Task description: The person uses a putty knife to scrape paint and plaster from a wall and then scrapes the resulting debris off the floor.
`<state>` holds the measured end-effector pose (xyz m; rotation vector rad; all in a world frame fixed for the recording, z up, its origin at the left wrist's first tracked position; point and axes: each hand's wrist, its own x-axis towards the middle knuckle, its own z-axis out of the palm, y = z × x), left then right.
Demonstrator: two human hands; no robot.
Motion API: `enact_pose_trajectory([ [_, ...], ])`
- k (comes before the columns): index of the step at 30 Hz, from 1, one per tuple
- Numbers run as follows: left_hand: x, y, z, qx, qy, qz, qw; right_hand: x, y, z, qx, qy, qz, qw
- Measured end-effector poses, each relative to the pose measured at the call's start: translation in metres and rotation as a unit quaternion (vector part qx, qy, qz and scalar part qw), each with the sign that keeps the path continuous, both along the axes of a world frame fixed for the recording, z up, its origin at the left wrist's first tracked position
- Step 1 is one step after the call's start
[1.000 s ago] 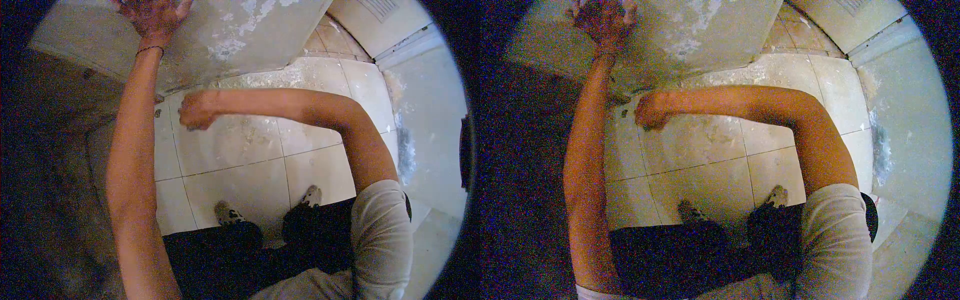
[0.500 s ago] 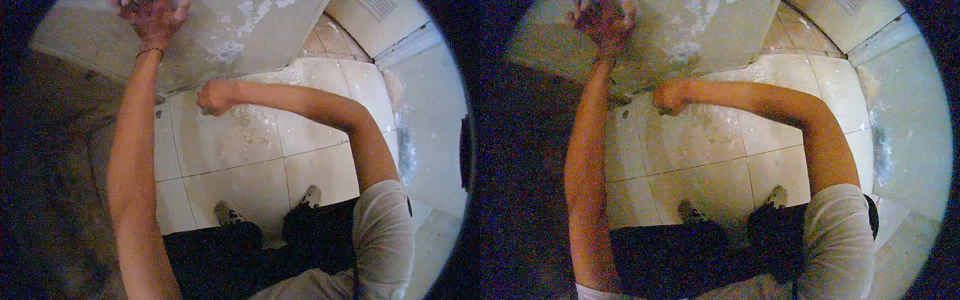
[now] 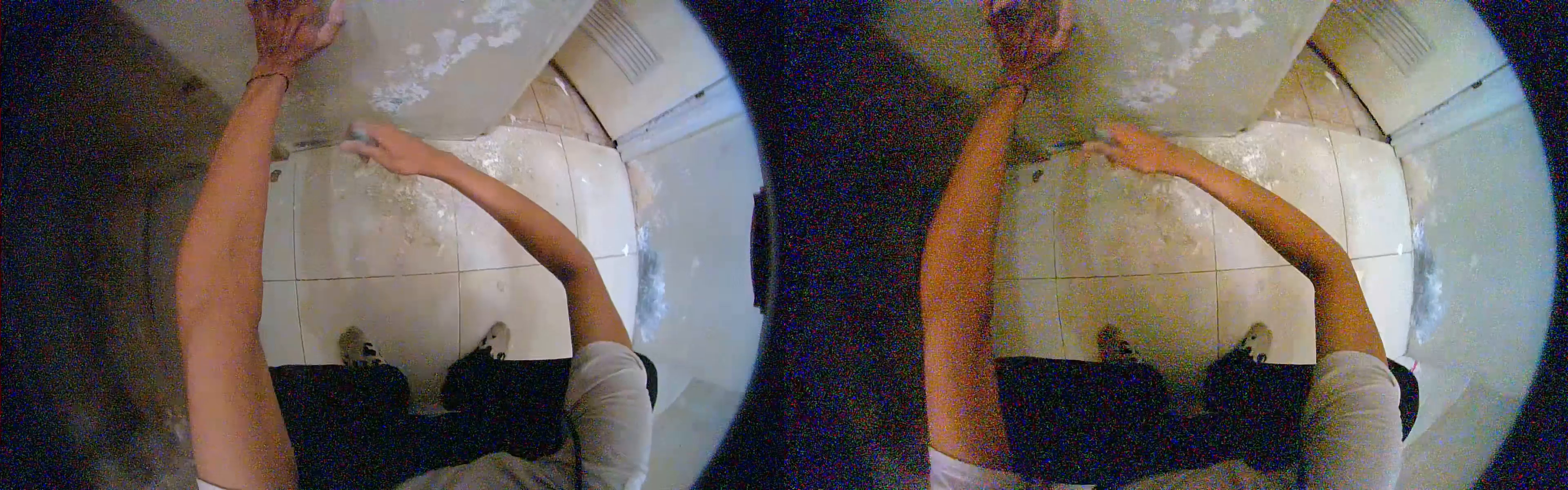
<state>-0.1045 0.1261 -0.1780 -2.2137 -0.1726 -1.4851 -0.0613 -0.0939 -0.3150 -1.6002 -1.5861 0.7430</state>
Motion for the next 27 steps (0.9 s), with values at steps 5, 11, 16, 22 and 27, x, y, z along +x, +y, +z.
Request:
enact_pose_trajectory([
  [5,-0.014,0.031,0.013,0.018,-0.050,-0.024,0.998,0.001,0.003,0.036,0.074,0.065,-0.099,0.990],
  [11,-0.022,0.033,0.027,0.024,-0.047,-0.105,0.993,-0.006,0.002,0.073,0.052,0.043,-0.133,0.989],
  [16,-0.037,0.035,0.032,-0.002,-0.001,-0.050,0.999,-0.011,0.017,0.104,0.061,0.080,-0.159,0.982],
  [22,-0.045,0.042,0.020,-0.010,-0.056,0.035,0.998,-0.028,0.063,0.112,0.202,0.270,-0.241,0.910],
  [27,-0.068,0.069,-0.003,-0.037,-0.046,0.013,0.998,-0.057,0.086,0.105,0.321,0.123,-0.272,0.899],
])
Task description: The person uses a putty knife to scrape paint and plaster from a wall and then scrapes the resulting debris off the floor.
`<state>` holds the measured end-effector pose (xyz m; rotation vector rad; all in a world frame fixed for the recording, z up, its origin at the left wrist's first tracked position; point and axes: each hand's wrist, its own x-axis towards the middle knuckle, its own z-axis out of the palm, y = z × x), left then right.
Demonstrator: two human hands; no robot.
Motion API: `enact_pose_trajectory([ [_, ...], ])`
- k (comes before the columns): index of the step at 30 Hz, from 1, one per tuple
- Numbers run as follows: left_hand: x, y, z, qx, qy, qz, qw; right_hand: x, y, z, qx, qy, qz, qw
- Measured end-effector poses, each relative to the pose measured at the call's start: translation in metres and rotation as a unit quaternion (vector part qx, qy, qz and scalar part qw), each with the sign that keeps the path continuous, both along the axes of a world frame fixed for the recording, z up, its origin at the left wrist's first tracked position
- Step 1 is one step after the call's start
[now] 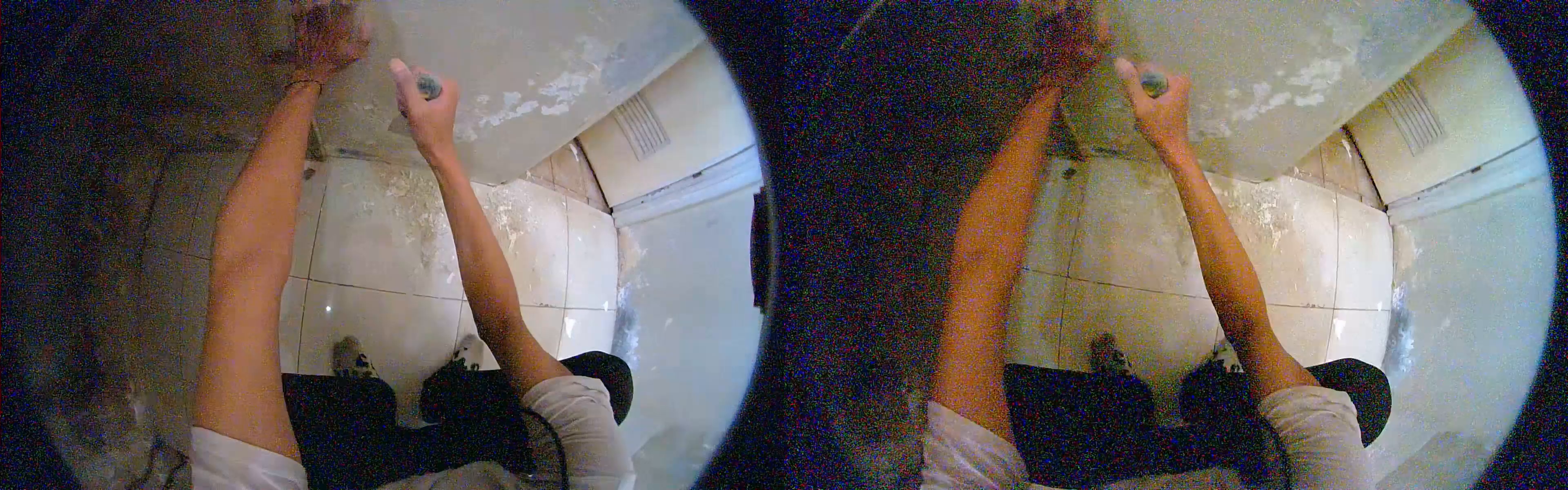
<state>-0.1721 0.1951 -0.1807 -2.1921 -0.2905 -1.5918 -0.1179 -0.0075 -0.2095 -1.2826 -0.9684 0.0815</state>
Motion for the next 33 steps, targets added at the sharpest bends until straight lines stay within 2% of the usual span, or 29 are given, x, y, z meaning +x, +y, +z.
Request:
enact_pose_trajectory([
  [4,-0.005,0.017,-0.008,-0.009,-0.003,0.003,1.000,0.004,0.023,-0.022,0.025,-0.016,-0.037,0.999],
  [6,-0.001,0.021,-0.007,0.009,-0.016,-0.012,1.000,0.002,0.028,-0.017,0.078,-0.053,-0.093,0.991],
  [7,0.000,0.022,-0.008,0.007,-0.013,-0.011,1.000,0.004,0.028,-0.015,0.075,-0.050,-0.091,0.992],
  [9,0.000,0.021,-0.010,0.036,-0.032,0.002,0.999,0.000,0.024,0.004,0.137,-0.140,-0.048,0.979],
  [13,-0.003,0.018,-0.006,0.026,-0.038,-0.003,0.999,0.001,0.043,-0.003,0.162,-0.204,-0.057,0.964],
  [15,-0.005,0.017,-0.008,-0.002,-0.011,-0.011,1.000,0.004,0.055,-0.015,0.107,-0.386,-0.149,0.904],
  [16,-0.005,0.017,-0.008,-0.002,-0.012,-0.008,1.000,0.004,0.059,-0.022,0.124,-0.329,-0.121,0.928],
  [19,-0.001,0.020,-0.010,0.018,-0.030,0.024,0.999,-0.005,0.043,-0.017,0.136,-0.296,-0.068,0.943],
  [21,-0.001,0.021,-0.009,0.022,-0.047,-0.018,0.998,-0.002,0.039,-0.021,0.130,-0.300,-0.061,0.943],
  [26,0.001,0.019,-0.007,0.016,-0.045,0.001,0.999,0.010,0.049,-0.033,0.099,-0.337,-0.089,0.932],
  [28,0.004,0.021,-0.010,0.026,-0.066,0.001,0.997,0.006,0.044,-0.027,0.188,-0.092,0.020,0.978],
  [32,-0.001,0.018,-0.009,0.027,-0.058,0.003,0.998,0.020,0.040,-0.028,0.134,-0.136,-0.006,0.982],
  [33,-0.001,0.017,-0.008,0.033,-0.055,0.018,0.998,0.025,0.046,-0.039,0.096,-0.203,-0.047,0.973],
])
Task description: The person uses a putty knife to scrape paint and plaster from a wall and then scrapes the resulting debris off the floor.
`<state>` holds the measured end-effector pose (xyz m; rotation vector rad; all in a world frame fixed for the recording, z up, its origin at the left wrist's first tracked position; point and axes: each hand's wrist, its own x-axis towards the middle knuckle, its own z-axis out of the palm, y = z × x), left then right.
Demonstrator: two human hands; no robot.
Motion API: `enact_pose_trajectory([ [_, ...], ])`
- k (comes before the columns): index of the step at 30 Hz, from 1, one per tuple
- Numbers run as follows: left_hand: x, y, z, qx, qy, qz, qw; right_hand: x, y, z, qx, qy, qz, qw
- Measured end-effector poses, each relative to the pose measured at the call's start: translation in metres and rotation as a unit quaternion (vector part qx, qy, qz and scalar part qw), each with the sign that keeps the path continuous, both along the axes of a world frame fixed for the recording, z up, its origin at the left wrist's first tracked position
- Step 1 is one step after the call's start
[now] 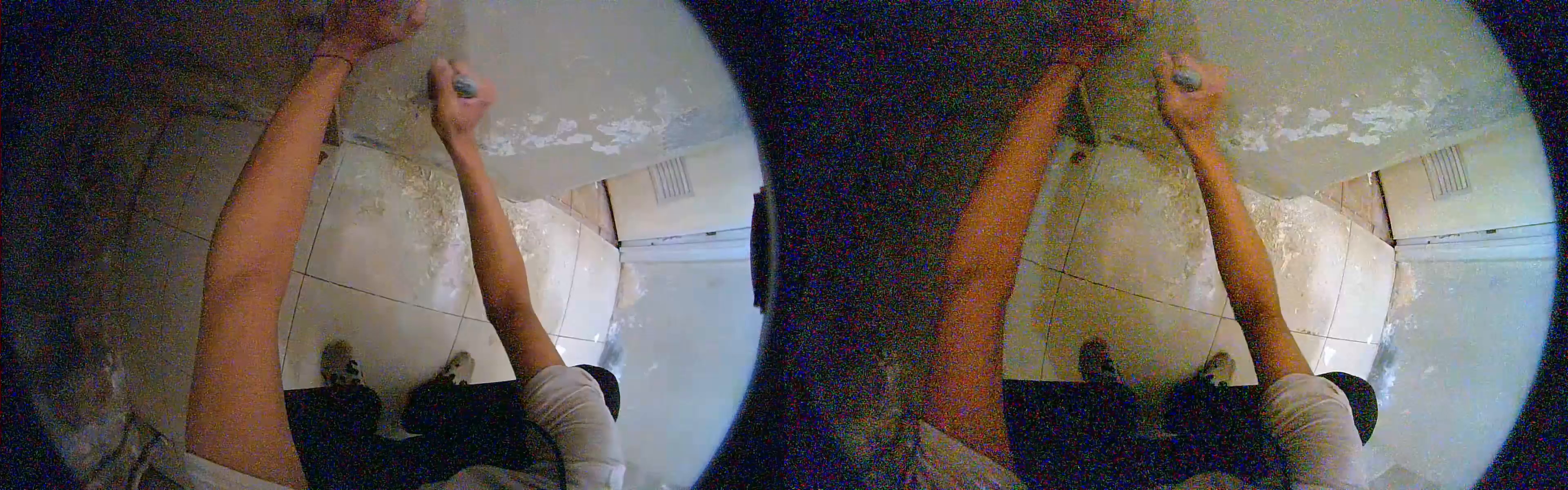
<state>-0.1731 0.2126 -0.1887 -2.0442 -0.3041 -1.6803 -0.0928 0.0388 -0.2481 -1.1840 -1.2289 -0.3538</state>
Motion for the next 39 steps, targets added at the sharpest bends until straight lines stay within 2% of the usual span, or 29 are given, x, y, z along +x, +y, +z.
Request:
enact_pose_trajectory([
  [1,0.000,0.000,0.000,0.000,0.001,0.000,1.000,0.005,0.005,-0.011,-0.030,-0.061,-0.054,0.996],
  [2,-0.001,-0.001,0.001,-0.007,0.006,-0.011,1.000,0.001,-0.001,-0.010,-0.031,-0.059,-0.053,0.996],
  [4,-0.004,-0.001,0.000,-0.016,0.015,-0.018,1.000,-0.015,-0.016,-0.005,0.016,0.049,0.054,0.997],
  [5,-0.004,0.000,-0.002,-0.028,0.031,-0.009,0.999,-0.014,-0.011,-0.010,0.013,0.052,0.057,0.997],
  [7,-0.003,0.000,-0.004,-0.041,0.047,0.000,0.998,-0.005,-0.001,-0.017,0.100,-0.101,-0.045,0.989],
  [8,-0.002,0.001,-0.003,-0.024,0.028,0.000,0.999,-0.007,-0.002,-0.012,0.100,-0.102,-0.046,0.989],
  [10,0.002,0.003,-0.002,-0.004,0.008,-0.003,1.000,-0.010,-0.001,-0.002,0.002,-0.127,-0.069,0.989],
  [11,0.001,0.001,-0.002,-0.006,0.008,0.006,1.000,-0.012,-0.006,0.003,0.000,-0.126,-0.070,0.990],
  [12,0.001,0.001,-0.002,-0.006,0.009,0.016,1.000,-0.015,-0.010,0.009,0.038,0.007,0.040,0.998],
  [13,0.000,0.001,-0.002,-0.008,0.009,0.017,1.000,-0.017,-0.012,0.012,0.075,0.140,0.150,0.976],
  [14,0.000,0.002,-0.004,-0.011,0.009,0.000,1.000,-0.015,-0.009,0.009,0.073,0.142,0.151,0.976],
  [15,0.001,0.002,-0.004,-0.013,0.009,-0.018,1.000,-0.011,-0.003,0.003,0.059,0.023,0.035,0.997],
  [16,0.001,0.001,-0.003,-0.013,0.008,-0.019,1.000,-0.005,0.003,-0.002,0.044,-0.098,-0.082,0.991],
  [17,0.001,0.002,-0.003,-0.006,0.002,-0.009,1.000,-0.010,0.012,-0.006,0.069,-0.130,-0.138,0.979],
  [18,0.002,0.002,-0.002,0.002,-0.004,0.001,1.000,-0.006,0.010,-0.007,0.070,-0.131,-0.142,0.979],
  [20,0.003,0.003,-0.003,0.003,-0.001,0.008,1.000,-0.005,0.004,-0.008,0.032,-0.087,-0.035,0.995],
  [21,0.004,0.002,-0.003,0.003,0.001,0.019,1.000,-0.008,-0.002,-0.007,0.030,-0.086,-0.039,0.995],
  [23,0.002,0.001,-0.002,0.001,0.002,0.004,1.000,-0.016,-0.010,-0.003,0.085,-0.009,-0.018,0.996],
  [24,0.002,0.000,-0.002,-0.002,0.004,-0.009,1.000,-0.012,-0.003,-0.011,0.084,-0.011,-0.017,0.996],
  [26,0.001,0.000,-0.001,0.002,-0.001,-0.020,1.000,-0.005,0.010,-0.022,0.040,-0.120,-0.106,0.986],
  [28,0.003,0.000,0.000,0.010,-0.001,-0.036,0.999,-0.002,0.003,-0.020,0.018,-0.104,-0.090,0.990],
  [30,0.001,-0.002,-0.002,0.007,0.000,0.022,1.000,-0.012,-0.009,-0.008,-0.009,-0.086,-0.073,0.994],
  [32,0.002,0.001,-0.002,0.013,-0.004,0.009,1.000,-0.023,-0.015,0.006,0.043,0.087,0.046,0.994],
  [33,0.002,0.001,-0.001,0.022,-0.008,-0.002,1.000,-0.018,-0.005,-0.006,0.041,0.084,0.047,0.995],
  [34,0.001,0.001,-0.001,0.023,-0.012,-0.004,1.000,-0.009,0.010,-0.027,0.016,-0.018,-0.044,0.999],
  [35,0.000,0.000,0.001,0.018,-0.005,-0.004,1.000,-0.010,0.014,-0.023,-0.007,-0.118,-0.138,0.983],
  [39,-0.002,-0.003,0.000,0.005,0.014,0.005,1.000,-0.022,-0.005,-0.007,0.032,-0.123,-0.086,0.988],
])
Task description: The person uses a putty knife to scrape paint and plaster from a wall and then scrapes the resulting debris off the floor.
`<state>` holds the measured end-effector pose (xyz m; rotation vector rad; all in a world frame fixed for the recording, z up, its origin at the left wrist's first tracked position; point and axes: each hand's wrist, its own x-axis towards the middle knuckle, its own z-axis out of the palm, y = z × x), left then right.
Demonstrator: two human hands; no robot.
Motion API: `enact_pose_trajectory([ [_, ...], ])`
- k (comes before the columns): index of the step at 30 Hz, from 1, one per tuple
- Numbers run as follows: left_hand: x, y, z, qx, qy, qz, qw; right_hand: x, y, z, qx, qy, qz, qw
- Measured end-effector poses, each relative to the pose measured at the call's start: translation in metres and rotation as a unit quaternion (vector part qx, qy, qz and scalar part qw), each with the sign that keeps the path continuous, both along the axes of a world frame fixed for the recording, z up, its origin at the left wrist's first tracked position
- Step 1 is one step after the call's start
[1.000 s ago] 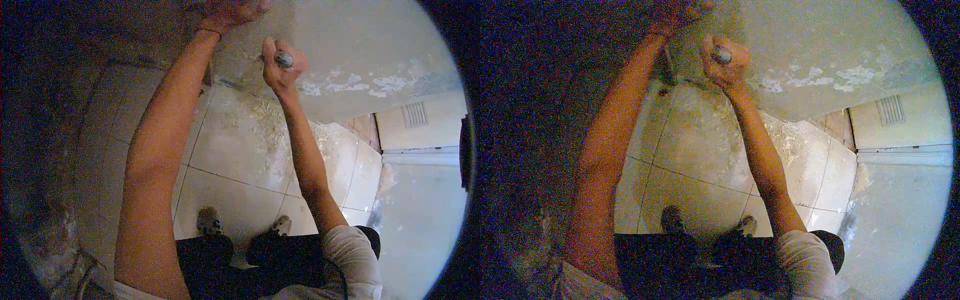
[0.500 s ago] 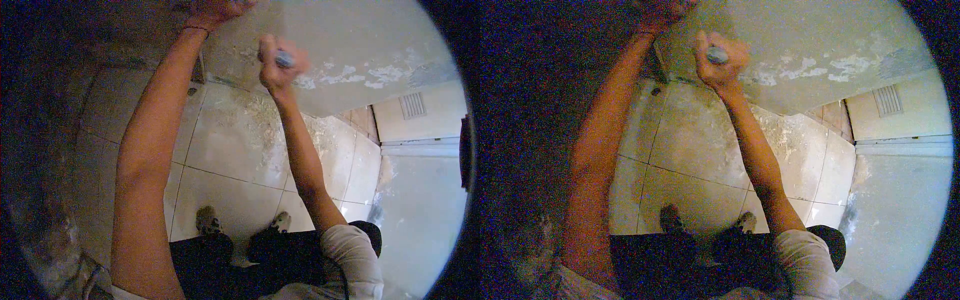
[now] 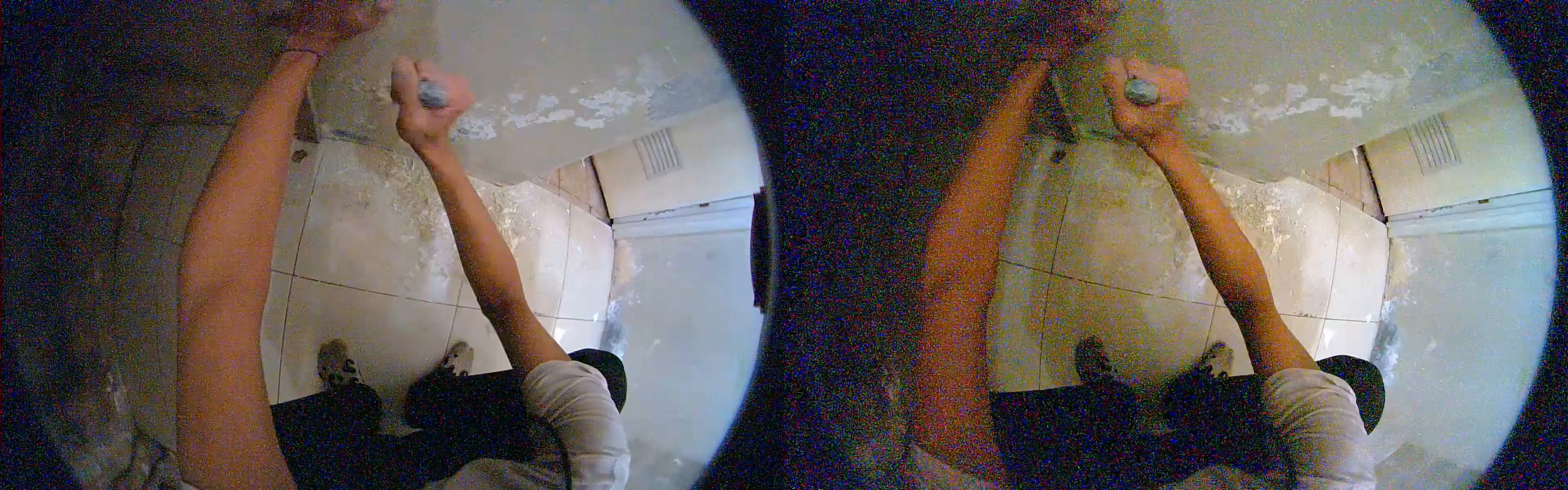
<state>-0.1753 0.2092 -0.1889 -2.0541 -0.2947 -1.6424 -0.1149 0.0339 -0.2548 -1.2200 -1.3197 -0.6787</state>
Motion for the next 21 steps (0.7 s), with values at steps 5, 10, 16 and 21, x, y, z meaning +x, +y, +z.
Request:
enact_pose_trajectory([
  [5,-0.001,0.002,0.000,0.000,-0.003,-0.005,1.000,0.009,0.021,-0.012,0.031,0.043,-0.023,0.998],
  [10,-0.001,0.002,-0.002,-0.013,0.014,0.003,1.000,0.006,0.005,-0.012,0.032,0.115,0.060,0.991],
  [16,0.003,0.004,0.000,-0.001,0.000,0.019,1.000,0.019,0.021,-0.039,-0.012,0.129,0.019,0.991],
  [21,0.001,-0.001,-0.001,-0.010,0.014,0.046,0.999,0.009,0.025,-0.016,0.051,0.083,0.017,0.995],
])
